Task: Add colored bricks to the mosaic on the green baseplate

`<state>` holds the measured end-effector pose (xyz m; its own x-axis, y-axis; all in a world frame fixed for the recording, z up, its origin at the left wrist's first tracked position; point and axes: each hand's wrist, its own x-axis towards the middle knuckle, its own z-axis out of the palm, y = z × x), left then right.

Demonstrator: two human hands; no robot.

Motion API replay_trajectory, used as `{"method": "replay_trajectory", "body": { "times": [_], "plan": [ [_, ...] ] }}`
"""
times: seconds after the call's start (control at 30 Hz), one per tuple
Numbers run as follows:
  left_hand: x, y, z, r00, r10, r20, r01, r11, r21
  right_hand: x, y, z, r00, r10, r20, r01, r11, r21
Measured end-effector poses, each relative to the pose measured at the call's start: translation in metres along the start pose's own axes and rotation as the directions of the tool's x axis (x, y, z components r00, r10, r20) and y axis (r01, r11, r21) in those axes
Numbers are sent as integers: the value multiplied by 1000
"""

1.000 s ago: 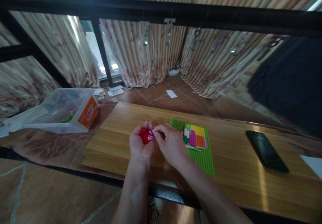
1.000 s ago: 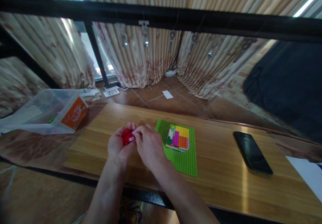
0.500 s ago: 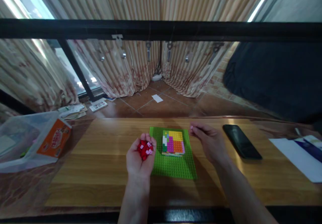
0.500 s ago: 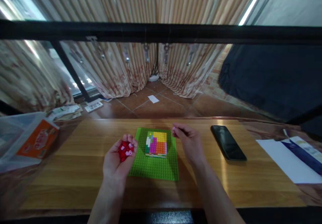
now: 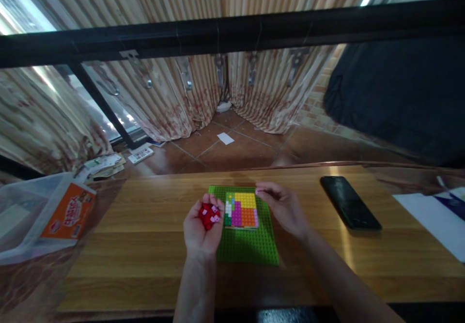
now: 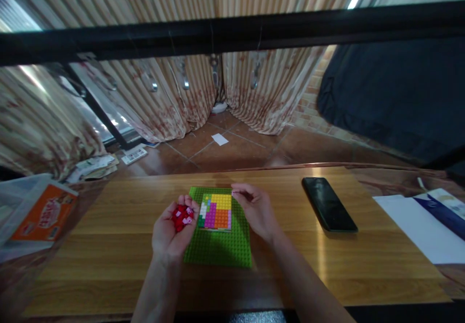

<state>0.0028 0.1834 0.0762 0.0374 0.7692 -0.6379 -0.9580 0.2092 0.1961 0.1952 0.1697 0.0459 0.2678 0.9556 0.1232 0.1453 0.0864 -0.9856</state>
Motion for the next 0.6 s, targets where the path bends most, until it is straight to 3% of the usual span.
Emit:
{"method": "replay_trajectory", "body": {
  "times": [0.17,0.27,0.47,0.6],
  "plan": [
    [0,-8,-1,1000,-13,-13,13,1000,-10,-3,3,-1,980,168,-102,-144,967,209],
    [-3,-12,-3,1000,-12,-14,13,1000,2,-4,5,-1,969,210,-132,-164,940,299],
    [-10,-28,-7,994,-66,-85,68,998,15,-5,1,-7,958,272,-95,-229,918,324],
    [-10,-32,-7,993,-59,-103,63,998,29,-4,0,-17,977,176,-118,-150,968,199]
  ]
}}
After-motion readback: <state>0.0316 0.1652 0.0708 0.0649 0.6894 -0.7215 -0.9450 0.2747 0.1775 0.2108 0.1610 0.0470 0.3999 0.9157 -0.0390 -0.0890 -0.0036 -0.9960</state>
